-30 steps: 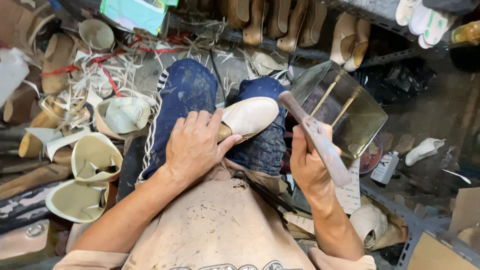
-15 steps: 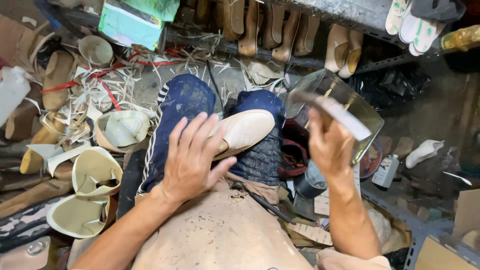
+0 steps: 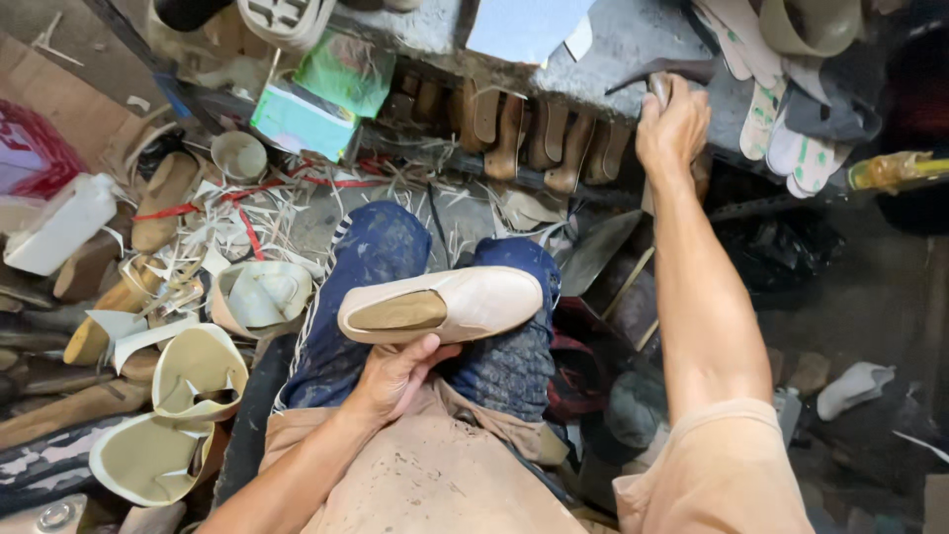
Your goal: The person uses a hammer and a metal tool to shape and smooth the edges of a shoe upper held on their lap. They repeatedly tap the tool against the shoe's opening and occasionally inspect the work.
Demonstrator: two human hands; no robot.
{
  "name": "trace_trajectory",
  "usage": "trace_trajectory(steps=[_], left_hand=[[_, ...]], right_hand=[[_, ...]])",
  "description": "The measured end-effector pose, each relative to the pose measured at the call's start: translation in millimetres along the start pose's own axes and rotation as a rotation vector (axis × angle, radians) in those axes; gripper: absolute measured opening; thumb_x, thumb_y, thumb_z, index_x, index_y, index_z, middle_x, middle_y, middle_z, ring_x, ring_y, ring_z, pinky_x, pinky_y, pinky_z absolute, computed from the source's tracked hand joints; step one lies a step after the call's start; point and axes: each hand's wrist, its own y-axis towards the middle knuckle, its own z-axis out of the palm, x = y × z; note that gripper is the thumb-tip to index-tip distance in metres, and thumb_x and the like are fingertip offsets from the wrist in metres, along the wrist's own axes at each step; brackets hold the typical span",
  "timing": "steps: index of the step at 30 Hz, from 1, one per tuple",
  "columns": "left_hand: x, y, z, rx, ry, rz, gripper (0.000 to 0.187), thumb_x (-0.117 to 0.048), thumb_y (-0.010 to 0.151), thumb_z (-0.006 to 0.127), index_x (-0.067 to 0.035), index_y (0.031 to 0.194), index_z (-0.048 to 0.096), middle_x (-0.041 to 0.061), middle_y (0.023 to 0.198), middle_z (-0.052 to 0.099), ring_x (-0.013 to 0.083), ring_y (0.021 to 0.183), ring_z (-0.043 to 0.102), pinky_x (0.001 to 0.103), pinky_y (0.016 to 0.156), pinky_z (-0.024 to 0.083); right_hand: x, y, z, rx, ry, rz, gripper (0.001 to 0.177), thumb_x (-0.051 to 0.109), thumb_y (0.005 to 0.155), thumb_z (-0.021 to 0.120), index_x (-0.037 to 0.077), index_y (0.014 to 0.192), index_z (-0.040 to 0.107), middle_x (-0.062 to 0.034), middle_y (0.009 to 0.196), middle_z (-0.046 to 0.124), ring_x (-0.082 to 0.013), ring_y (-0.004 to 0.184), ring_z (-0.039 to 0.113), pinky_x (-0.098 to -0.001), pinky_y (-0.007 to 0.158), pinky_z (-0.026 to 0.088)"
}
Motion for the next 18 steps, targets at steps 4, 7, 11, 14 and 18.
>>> trace_trajectory(steps=[4, 7, 11, 14, 18], left_hand=[[-67, 2, 58, 0.276, 0.433, 0.274, 0.053, -0.035, 0.082, 0.084, -0.001, 0.121, 0.069, 0.009, 0.113, 0.077, 0.0199, 0.104, 0.071, 0.035, 0.092, 0.062], [-72, 20, 86, 0.324, 0.169, 0.326, 0.079, -0.052, 0.09, 0.074, 0.0, 0.144, 0.046, 0.01, 0.127, 0.064, 0.0211, 0.115, 0.062, 0.037, 0.093, 0.052], [-58, 43, 97, 0.17, -0.542, -0.201, 0.059, -0.032, 0.093, 0.063, 0.002, 0.14, 0.056, 0.032, 0.142, 0.053, 0.0547, 0.118, 0.057, 0.074, 0.095, 0.043], [-30, 53, 67, 0.051, -0.506, -0.257, 0.058, -0.034, 0.095, 0.06, 0.006, 0.136, 0.058, 0.033, 0.133, 0.062, 0.0502, 0.108, 0.067, 0.07, 0.093, 0.05], [-7, 73, 21, 0.038, -0.475, -0.262, 0.071, -0.05, 0.092, 0.06, -0.001, 0.144, 0.055, 0.028, 0.143, 0.057, 0.05, 0.126, 0.058, 0.072, 0.104, 0.042]], right_hand=[[-10, -8, -8, 0.017, -0.076, -0.11, 0.045, 0.032, 0.093, 0.061, 0.016, 0.135, 0.066, -0.0243, 0.11, 0.058, -0.0462, 0.1, 0.051, -0.0553, 0.085, 0.044], [14, -41, -24, -0.073, -0.055, -0.121, 0.057, 0.026, 0.09, 0.073, 0.006, 0.141, 0.057, -0.0189, 0.128, 0.049, -0.0419, 0.112, 0.048, -0.059, 0.087, 0.044], [59, -141, -30, -0.057, 0.092, -0.289, 0.047, 0.018, 0.092, 0.074, 0.012, 0.137, 0.064, -0.0196, 0.126, 0.053, -0.0466, 0.114, 0.053, -0.0592, 0.096, 0.045], [75, -225, -20, 0.081, 0.139, -0.237, 0.047, 0.019, 0.091, 0.073, 0.014, 0.136, 0.064, -0.0206, 0.13, 0.055, -0.0469, 0.12, 0.054, -0.06, 0.098, 0.045], [65, -275, 3, 0.023, 0.123, -0.182, 0.036, 0.028, 0.098, 0.065, 0.021, 0.134, 0.065, -0.0104, 0.129, 0.058, -0.0345, 0.122, 0.057, -0.05, 0.1, 0.047]])
